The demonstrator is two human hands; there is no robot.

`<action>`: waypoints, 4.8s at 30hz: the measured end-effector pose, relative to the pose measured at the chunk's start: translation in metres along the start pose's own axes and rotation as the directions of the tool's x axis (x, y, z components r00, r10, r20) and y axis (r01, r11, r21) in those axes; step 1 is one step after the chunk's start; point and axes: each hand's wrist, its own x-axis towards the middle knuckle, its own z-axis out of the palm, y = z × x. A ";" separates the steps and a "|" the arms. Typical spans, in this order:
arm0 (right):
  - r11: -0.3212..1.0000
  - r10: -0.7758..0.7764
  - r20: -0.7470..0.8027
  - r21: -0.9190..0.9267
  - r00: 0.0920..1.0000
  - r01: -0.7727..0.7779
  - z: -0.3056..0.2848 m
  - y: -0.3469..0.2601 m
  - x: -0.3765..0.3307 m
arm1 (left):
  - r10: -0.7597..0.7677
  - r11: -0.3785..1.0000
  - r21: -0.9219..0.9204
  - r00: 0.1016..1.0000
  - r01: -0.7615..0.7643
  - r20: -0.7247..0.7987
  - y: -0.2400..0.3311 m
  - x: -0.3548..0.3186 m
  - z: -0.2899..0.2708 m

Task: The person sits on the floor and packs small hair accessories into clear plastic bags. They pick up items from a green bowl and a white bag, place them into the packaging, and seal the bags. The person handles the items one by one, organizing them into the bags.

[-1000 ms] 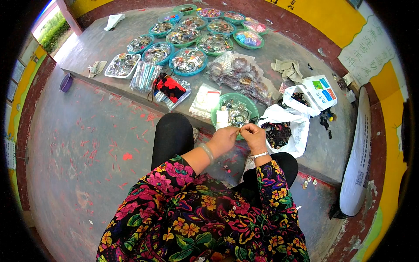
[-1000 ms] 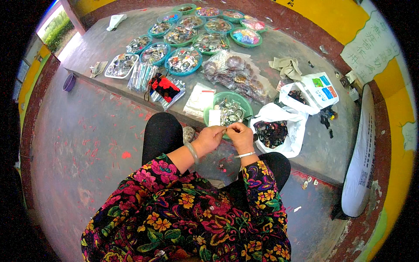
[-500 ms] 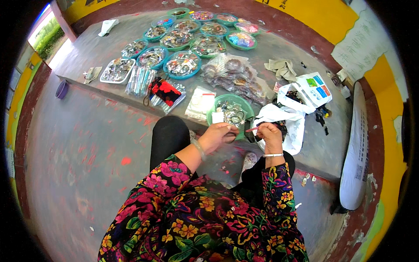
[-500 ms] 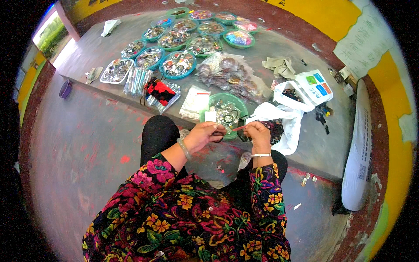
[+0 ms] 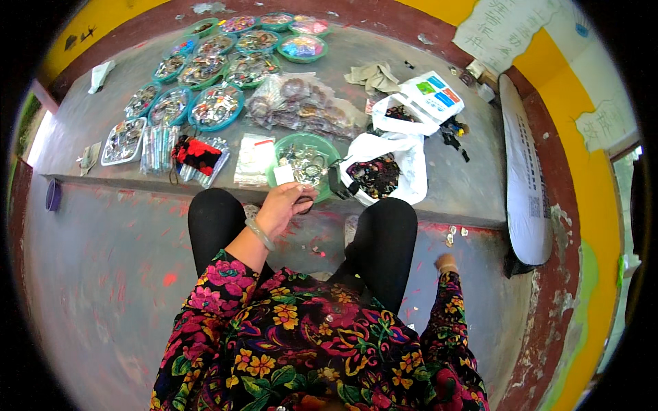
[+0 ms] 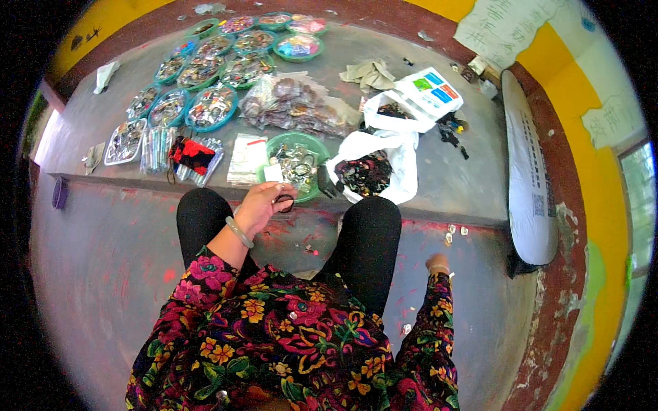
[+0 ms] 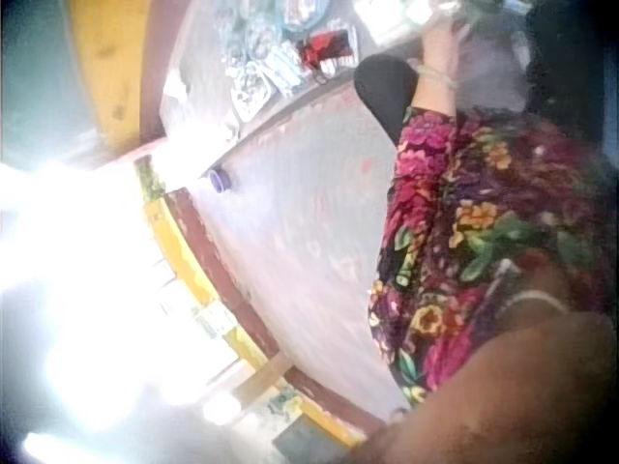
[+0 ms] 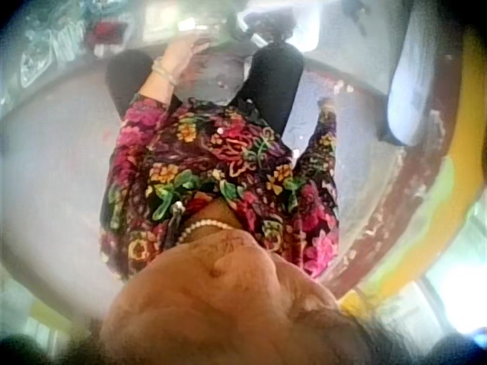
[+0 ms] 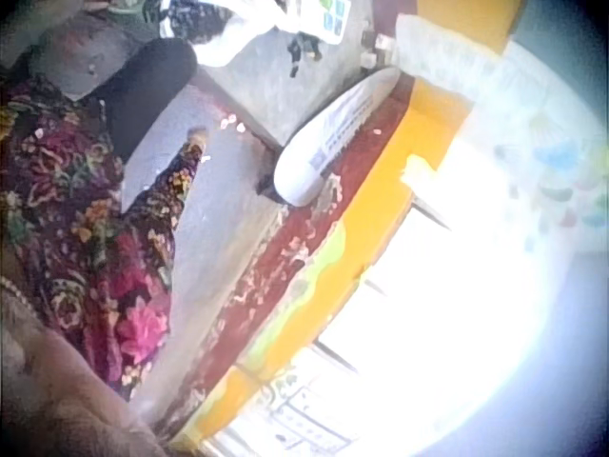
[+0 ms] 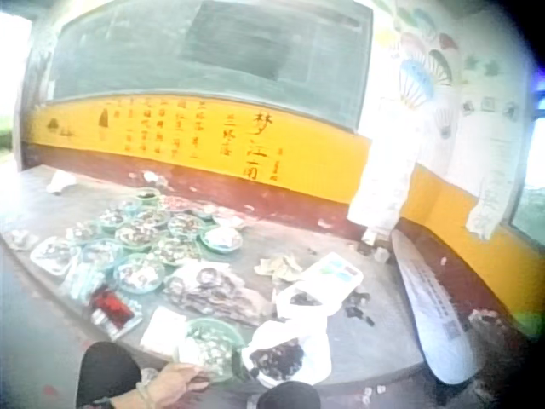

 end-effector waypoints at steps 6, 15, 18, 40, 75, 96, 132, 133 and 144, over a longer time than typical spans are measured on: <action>0.987 -0.158 -0.143 -0.060 0.977 0.150 0.038 0.073 -0.021 | -0.023 0.999 0.032 1.000 0.023 0.018 -0.001 0.002 0.004; -0.217 0.009 -0.306 0.929 0.952 0.301 -0.247 -0.112 -0.038 | 0.048 0.988 -0.151 0.998 -0.040 0.048 -0.001 0.001 0.003; -0.320 -0.315 -0.367 0.909 0.875 0.266 -0.290 -0.192 -0.035 | 0.068 0.980 -0.190 0.997 -0.059 0.041 0.000 0.002 0.002; -0.265 -0.524 -0.383 0.922 0.761 0.282 -0.283 -0.296 -0.036 | 0.008 0.994 -0.111 1.000 -0.009 -0.014 0.009 -0.006 0.014; -0.224 -0.440 -0.668 0.729 0.600 0.647 -0.287 -0.294 -0.047 | -0.070 0.955 -0.280 0.994 0.093 0.089 0.022 -0.011 0.006; -0.300 -0.442 -0.385 0.915 0.810 0.271 -0.292 -0.297 -0.048 | 0.035 0.998 -0.053 0.991 -0.043 -0.128 0.015 -0.008 0.010; -0.162 -0.424 -0.632 0.758 0.649 0.632 -0.288 -0.295 -0.049 | 0.205 0.797 0.578 0.979 -0.176 0.016 0.002 0.001 0.000; -0.162 -0.421 -0.629 0.762 0.654 0.627 -0.288 -0.295 -0.049 | 0.178 0.807 0.570 0.984 -0.151 0.008 0.002 0.003 -0.001; -0.213 -0.404 -0.501 0.865 0.765 0.455 -0.287 -0.292 -0.046 | -0.002 0.965 0.260 0.996 0.027 -0.093 0.012 0.003 -0.007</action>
